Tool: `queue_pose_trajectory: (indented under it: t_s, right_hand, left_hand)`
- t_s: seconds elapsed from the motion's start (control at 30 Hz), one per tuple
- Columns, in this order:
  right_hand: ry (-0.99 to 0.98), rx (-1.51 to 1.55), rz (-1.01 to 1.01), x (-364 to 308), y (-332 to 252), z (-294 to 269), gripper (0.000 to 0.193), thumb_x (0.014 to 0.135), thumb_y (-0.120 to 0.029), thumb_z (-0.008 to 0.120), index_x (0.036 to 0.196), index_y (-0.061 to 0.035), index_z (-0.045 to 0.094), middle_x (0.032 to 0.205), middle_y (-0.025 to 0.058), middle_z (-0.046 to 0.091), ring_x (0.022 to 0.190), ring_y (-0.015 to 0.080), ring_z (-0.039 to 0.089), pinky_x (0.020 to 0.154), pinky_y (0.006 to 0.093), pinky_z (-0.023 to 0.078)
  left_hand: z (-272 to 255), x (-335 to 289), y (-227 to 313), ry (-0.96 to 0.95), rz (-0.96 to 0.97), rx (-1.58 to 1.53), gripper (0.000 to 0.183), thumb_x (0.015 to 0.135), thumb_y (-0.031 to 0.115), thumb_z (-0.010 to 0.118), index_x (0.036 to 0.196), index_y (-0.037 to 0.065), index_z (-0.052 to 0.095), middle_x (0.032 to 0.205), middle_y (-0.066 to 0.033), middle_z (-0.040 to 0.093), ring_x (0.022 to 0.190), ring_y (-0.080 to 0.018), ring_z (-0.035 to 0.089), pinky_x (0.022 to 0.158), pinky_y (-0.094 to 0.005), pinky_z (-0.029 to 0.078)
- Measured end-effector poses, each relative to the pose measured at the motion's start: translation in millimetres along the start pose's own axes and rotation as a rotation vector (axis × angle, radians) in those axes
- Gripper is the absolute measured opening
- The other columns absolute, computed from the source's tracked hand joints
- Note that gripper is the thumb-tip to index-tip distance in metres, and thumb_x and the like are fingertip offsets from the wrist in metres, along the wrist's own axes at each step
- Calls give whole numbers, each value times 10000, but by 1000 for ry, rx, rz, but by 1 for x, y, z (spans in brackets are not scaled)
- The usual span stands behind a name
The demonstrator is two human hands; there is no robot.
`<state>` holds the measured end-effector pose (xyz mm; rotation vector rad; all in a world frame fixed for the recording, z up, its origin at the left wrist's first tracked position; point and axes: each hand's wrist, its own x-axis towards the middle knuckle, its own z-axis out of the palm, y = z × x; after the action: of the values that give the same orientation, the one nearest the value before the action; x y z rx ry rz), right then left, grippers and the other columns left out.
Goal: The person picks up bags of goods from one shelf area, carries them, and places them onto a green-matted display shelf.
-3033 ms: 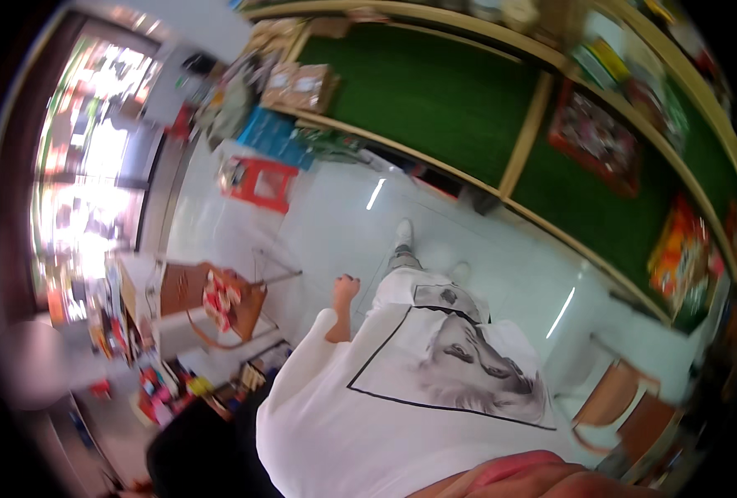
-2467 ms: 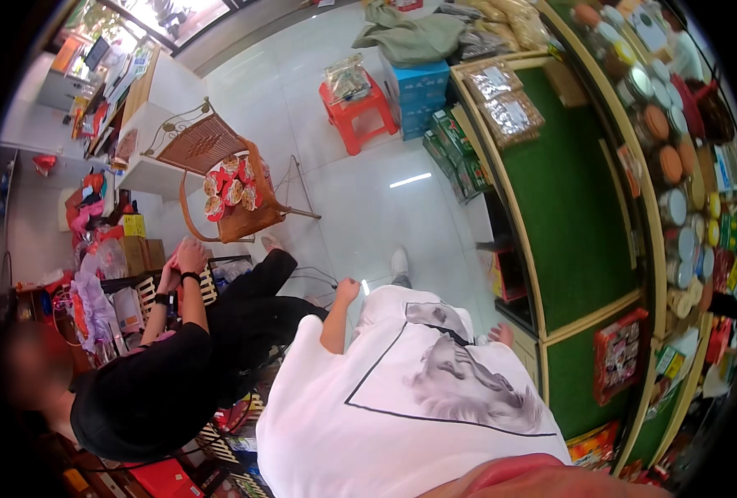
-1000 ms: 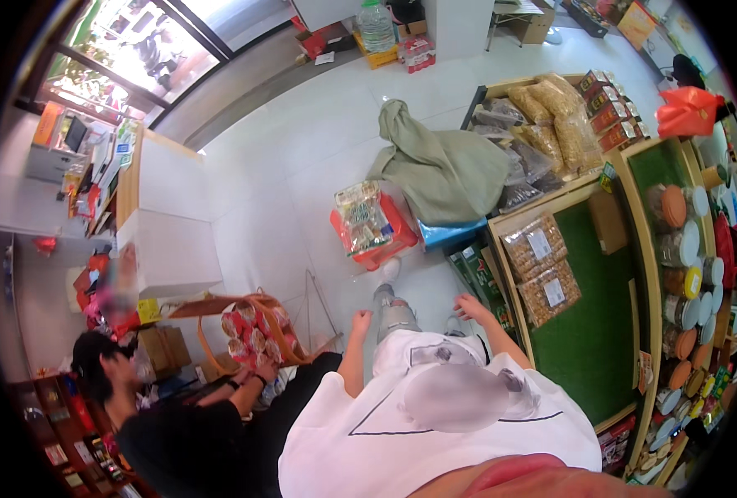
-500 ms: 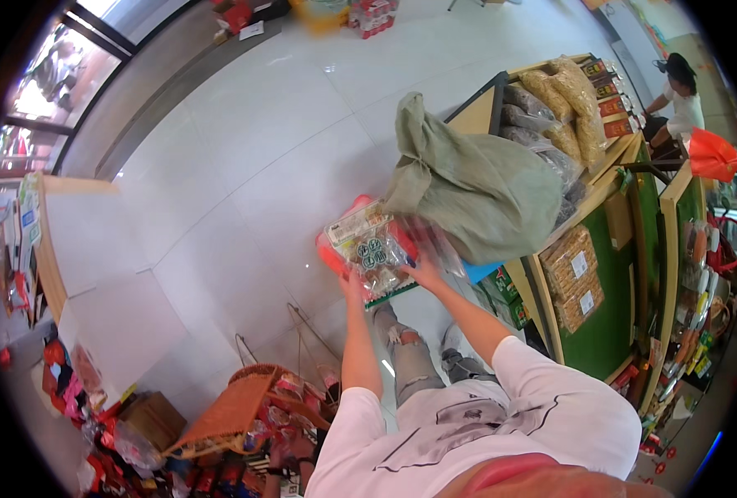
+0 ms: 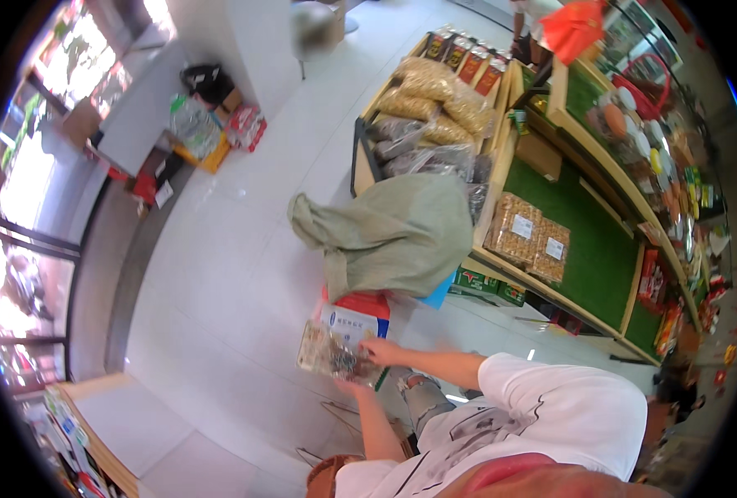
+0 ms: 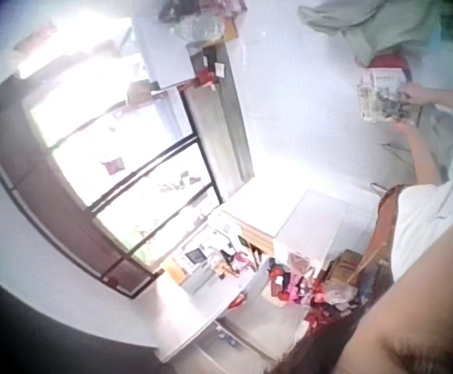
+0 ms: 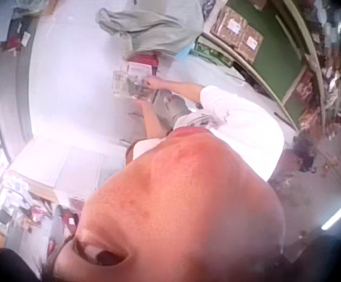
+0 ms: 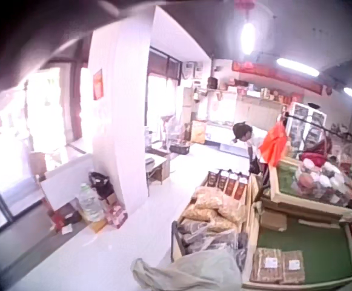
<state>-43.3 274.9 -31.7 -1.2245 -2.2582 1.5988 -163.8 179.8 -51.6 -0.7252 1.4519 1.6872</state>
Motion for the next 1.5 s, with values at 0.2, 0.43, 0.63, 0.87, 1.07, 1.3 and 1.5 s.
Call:
queue_pose_trajectory:
  t_s: [0.2, 0.43, 0.63, 0.87, 1.07, 1.3, 1.5]
  right_hand:
    - [36, 329, -38, -111, -36, -32, 401, 828, -141, 667, 1211, -65, 573, 1027, 127, 632, 952, 230, 608, 850, 386, 496]
    - [475, 818, 199, -271, -3, -87, 451, 861, -135, 739, 1271, -126, 551, 1076, 37, 611, 958, 154, 593, 742, 320, 528]
    - [934, 1217, 305, -440, 60, -106, 462, 842, -98, 750, 1254, -141, 546, 1072, 39, 606, 964, 164, 609, 742, 323, 537]
    - [1617, 1384, 348, -614, 119, -74, 382, 879, -79, 673, 1216, -119, 498, 1081, 65, 627, 958, 197, 645, 773, 352, 533]
    - [2055, 1508, 298, -722, 118, -39, 354, 893, -91, 643, 1201, -102, 469, 1123, 92, 651, 961, 206, 659, 790, 351, 520]
    - [2257, 1493, 323, -764, 122, -33, 307, 902, -92, 657, 1143, -104, 468, 1023, 91, 690, 937, 198, 676, 740, 327, 532]
    - [2171, 1340, 438, -815, 155, -99, 331, 912, -122, 671, 1171, -86, 469, 1012, 109, 708, 855, 194, 682, 708, 334, 530]
  left_hand:
    - [-42, -77, 15, -94, 214, 342, 358, 984, 351, 505, 1082, 10, 546, 1060, -125, 588, 892, -242, 608, 791, -403, 507]
    - [23, -154, -32, -648, 651, 1084, 262, 974, 205, 588, 1091, -20, 524, 1037, -136, 591, 866, -200, 600, 732, -309, 511]
    - [86, -330, -164, -1338, 548, 1300, 201, 984, 186, 599, 1077, 16, 545, 931, -84, 625, 797, -164, 603, 736, -305, 505]
    - [36, -499, -347, -2033, 487, 1524, 222, 973, 219, 628, 1072, 28, 575, 923, -96, 665, 833, -177, 640, 753, -313, 515]
    - [-25, -590, -451, -2517, 305, 1561, 216, 954, 204, 649, 1049, 19, 591, 929, -89, 670, 842, -170, 644, 726, -310, 520]
    - [-44, -630, -512, -2636, 98, 1802, 250, 948, 224, 678, 1078, 40, 569, 952, -91, 670, 844, -182, 668, 724, -323, 545]
    - [-13, -634, -587, -2639, -7, 1584, 246, 971, 215, 647, 1122, 60, 528, 991, -72, 646, 852, -153, 635, 712, -295, 515]
